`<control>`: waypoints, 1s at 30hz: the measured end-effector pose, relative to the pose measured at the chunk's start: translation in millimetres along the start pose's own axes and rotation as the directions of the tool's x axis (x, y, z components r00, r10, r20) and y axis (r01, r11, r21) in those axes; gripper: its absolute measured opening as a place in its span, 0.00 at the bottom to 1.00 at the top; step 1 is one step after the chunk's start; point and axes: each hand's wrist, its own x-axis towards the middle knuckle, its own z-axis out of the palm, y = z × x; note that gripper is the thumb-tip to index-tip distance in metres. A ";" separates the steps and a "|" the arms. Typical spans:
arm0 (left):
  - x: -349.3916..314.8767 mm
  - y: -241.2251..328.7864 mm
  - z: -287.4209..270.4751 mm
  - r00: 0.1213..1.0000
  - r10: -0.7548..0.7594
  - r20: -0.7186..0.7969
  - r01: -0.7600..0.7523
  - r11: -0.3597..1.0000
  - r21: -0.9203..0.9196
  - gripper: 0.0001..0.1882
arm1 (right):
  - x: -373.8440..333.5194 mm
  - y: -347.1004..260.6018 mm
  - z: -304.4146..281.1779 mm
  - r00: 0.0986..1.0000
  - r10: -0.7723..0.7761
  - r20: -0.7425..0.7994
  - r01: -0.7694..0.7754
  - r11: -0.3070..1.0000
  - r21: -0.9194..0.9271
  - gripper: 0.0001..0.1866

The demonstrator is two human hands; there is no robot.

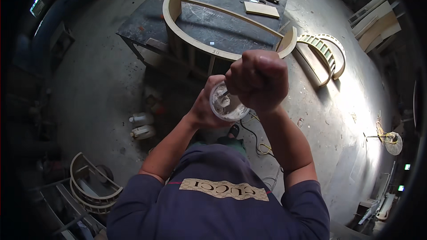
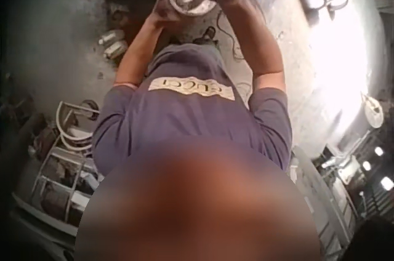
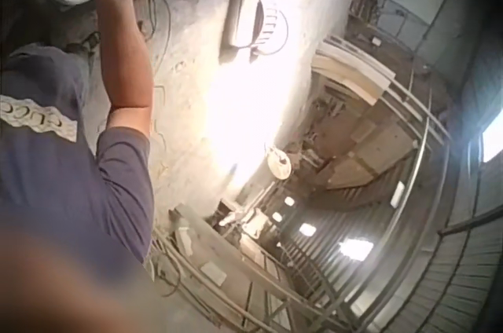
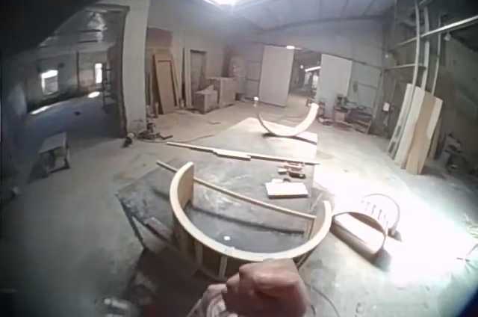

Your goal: Applying an adhesive or filler mixture to the joints of a curved wooden frame using a manual spatula.

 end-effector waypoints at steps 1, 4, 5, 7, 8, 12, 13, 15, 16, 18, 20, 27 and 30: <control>-1.6 -2.2 -4.2 1.000 -0.002 -0.004 0.002 1.000 -0.002 0.54 | -3.7 2.6 2.2 0.994 -0.059 0.089 0.059 0.998 0.000 0.25; -14.2 -10.4 -22.1 0.997 -0.027 -0.072 0.020 0.996 -0.091 0.54 | -16.4 -1.0 -16.6 0.981 0.044 0.189 -0.073 0.986 0.149 0.24; -12.9 -7.6 -20.3 0.996 -0.028 -0.079 0.021 0.995 -0.093 0.54 | -14.1 -5.6 -23.0 0.984 0.063 0.167 -0.096 0.976 0.194 0.24; -7.2 0.0 -13.2 1.000 -0.020 -0.012 0.019 0.999 -0.051 0.53 | -9.6 -9.6 -25.2 0.988 0.092 0.125 -0.110 0.983 0.147 0.25; -4.1 4.0 -8.8 0.999 -0.026 -0.032 0.025 1.000 -0.016 0.54 | -5.0 -6.1 -14.6 0.994 0.062 0.094 -0.067 0.997 0.048 0.25; -4.8 0.2 -21.1 0.997 -0.075 0.009 0.076 0.996 -0.050 0.54 | -3.8 1.1 9.2 0.970 0.023 0.240 -0.007 0.998 -0.067 0.26; -8.1 -0.1 -24.8 0.997 -0.076 0.005 0.076 0.996 -0.049 0.54 | -6.0 0.3 5.0 0.948 0.068 0.310 -0.062 0.998 -0.029 0.26; -7.6 1.2 -24.1 0.984 -0.178 0.019 0.179 0.965 -0.194 0.53 | -3.1 -12.7 -4.2 0.939 0.076 0.336 -0.086 0.996 0.015 0.26; -5.2 2.6 -26.2 0.980 -0.191 0.055 0.198 0.962 -0.191 0.54 | -0.1 -18.0 -6.6 0.929 0.083 0.361 -0.112 0.992 0.061 0.26; 0.0 1.2 -30.0 0.964 -0.194 0.179 0.239 0.929 -0.282 0.54 | 8.2 -24.1 4.2 0.883 0.102 0.458 -0.146 0.987 0.063 0.26; 8.3 12.4 -35.3 0.872 -0.255 0.418 0.410 0.847 -0.339 0.51 | 16.5 -18.2 19.1 0.785 0.109 0.610 -0.228 0.966 0.122 0.27; 12.2 29.8 -41.1 0.734 -0.209 0.646 0.541 0.755 -0.371 0.44 | 41.7 -11.9 25.4 0.750 0.205 0.628 -0.362 0.923 0.132 0.27; 14.5 33.1 -40.2 0.781 -0.240 0.576 0.450 0.856 -0.254 0.46 | 37.4 -6.7 12.6 0.853 0.156 0.499 -0.259 0.955 0.145 0.26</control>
